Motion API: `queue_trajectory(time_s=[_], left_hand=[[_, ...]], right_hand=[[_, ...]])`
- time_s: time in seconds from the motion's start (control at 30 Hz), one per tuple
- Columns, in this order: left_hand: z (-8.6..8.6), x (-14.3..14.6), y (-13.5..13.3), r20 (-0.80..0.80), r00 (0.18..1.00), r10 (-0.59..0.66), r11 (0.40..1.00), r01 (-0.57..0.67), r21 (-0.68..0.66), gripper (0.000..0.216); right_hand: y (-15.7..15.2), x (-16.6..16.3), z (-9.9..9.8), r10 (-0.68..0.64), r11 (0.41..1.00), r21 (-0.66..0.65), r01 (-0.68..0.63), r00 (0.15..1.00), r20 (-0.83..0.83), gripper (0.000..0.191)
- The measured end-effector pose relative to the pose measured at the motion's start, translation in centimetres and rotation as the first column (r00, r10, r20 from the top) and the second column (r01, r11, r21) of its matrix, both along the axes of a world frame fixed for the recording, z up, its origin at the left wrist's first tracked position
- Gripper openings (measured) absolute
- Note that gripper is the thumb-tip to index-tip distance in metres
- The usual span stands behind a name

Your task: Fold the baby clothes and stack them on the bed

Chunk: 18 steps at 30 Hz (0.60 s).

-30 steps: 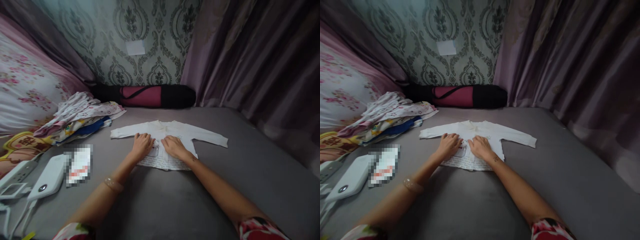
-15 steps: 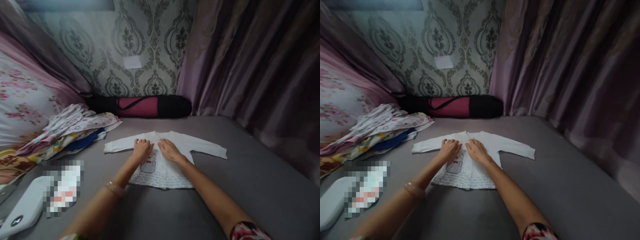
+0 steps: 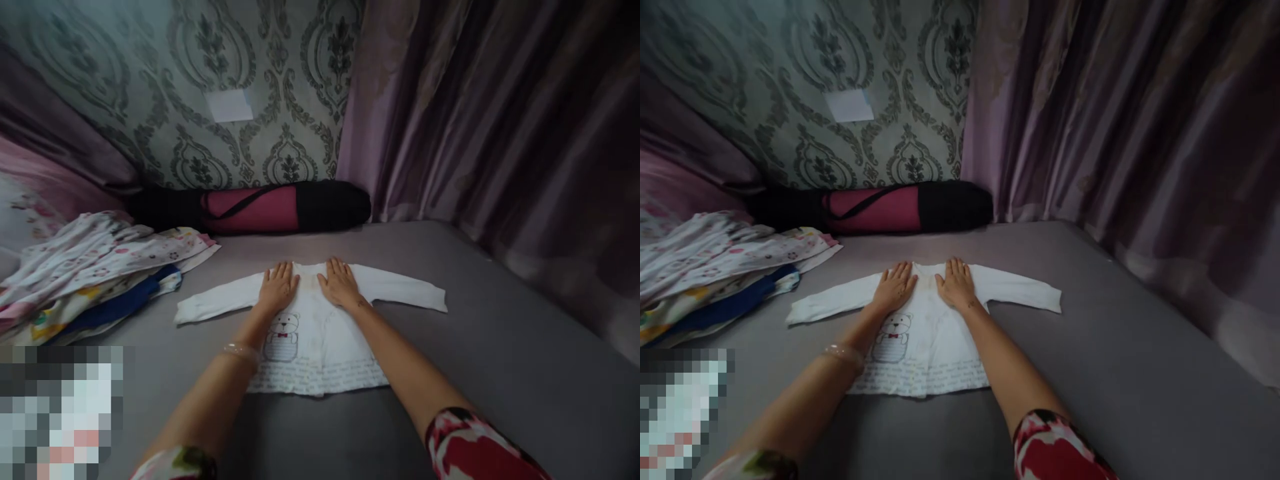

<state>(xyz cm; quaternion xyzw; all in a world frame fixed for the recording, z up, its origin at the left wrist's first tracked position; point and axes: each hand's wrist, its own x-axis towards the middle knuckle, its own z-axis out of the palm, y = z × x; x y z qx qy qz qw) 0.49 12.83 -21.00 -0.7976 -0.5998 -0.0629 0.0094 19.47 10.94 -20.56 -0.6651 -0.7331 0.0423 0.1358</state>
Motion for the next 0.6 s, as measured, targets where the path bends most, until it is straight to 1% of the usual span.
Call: queue_trajectory(time_s=[0.07, 0.13, 0.2, 0.27, 0.33, 0.4, 0.43, 0.5, 0.53, 0.6], left_hand=[[0.7, 0.1, 0.0, -0.02, 1.0, 0.002, 0.999, -0.003, -0.045, 0.06], [1.9, 0.1, -0.4, -0.046, 0.999, 0.006, 0.998, -0.009, -0.059, 0.061], [2.9, -0.3, -1.7, -0.065, 0.998, 0.011, 0.999, -0.013, -0.03, 0.063], [3.2, -1.2, -3.9, -0.066, 0.997, -0.031, 0.999, 0.031, 0.007, 0.064], [2.6, -2.5, -6.8, -0.056, 0.99, -0.132, 0.99, 0.134, 0.036, 0.063], [1.5, -3.8, -9.4, -0.043, 0.976, -0.216, 0.974, 0.218, 0.064, 0.062], [1.0, -4.2, -10.4, -0.038, 0.97, -0.239, 0.968, 0.241, 0.069, 0.063], [0.3, -4.7, -11.6, -0.036, 0.968, -0.249, 0.966, 0.25, 0.057, 0.063], [0.2, -4.7, -11.8, -0.04, 0.97, -0.241, 0.969, 0.242, 0.04, 0.064], [0.6, -4.4, -11.7, -0.054, 0.973, -0.225, 0.974, 0.225, -0.01, 0.064]], right_hand=[[0.2, 0.2, 0.8, 0.012, 0.999, -0.048, -0.014, 0.999, -0.033, 0.066], [0.1, 0.9, 1.9, 0.034, 0.991, -0.126, -0.047, 0.994, -0.099, 0.066], [-0.8, 2.0, 3.0, 0.063, 0.983, -0.16, -0.09, 0.984, -0.166, 0.066], [-2.7, 3.4, 3.3, 0.107, 0.982, -0.132, -0.133, 0.977, -0.187, 0.068], [-5.5, 4.5, 2.8, 0.167, 0.977, -0.105, -0.185, 0.974, -0.155, 0.07], [-8.2, 5.2, 1.9, 0.224, 0.969, -0.085, -0.232, 0.97, -0.094, 0.07], [-9.2, 5.3, 1.4, 0.244, 0.966, -0.071, -0.248, 0.968, -0.059, 0.069], [-10.5, 5.4, 0.8, 0.264, 0.964, -0.039, -0.264, 0.965, 0.002, 0.068], [-10.7, 5.4, 0.7, 0.267, 0.964, -0.03, -0.266, 0.964, 0.023, 0.067], [-10.7, 5.4, 1.0, 0.266, 0.964, -0.042, -0.264, 0.963, 0.047, 0.066]])
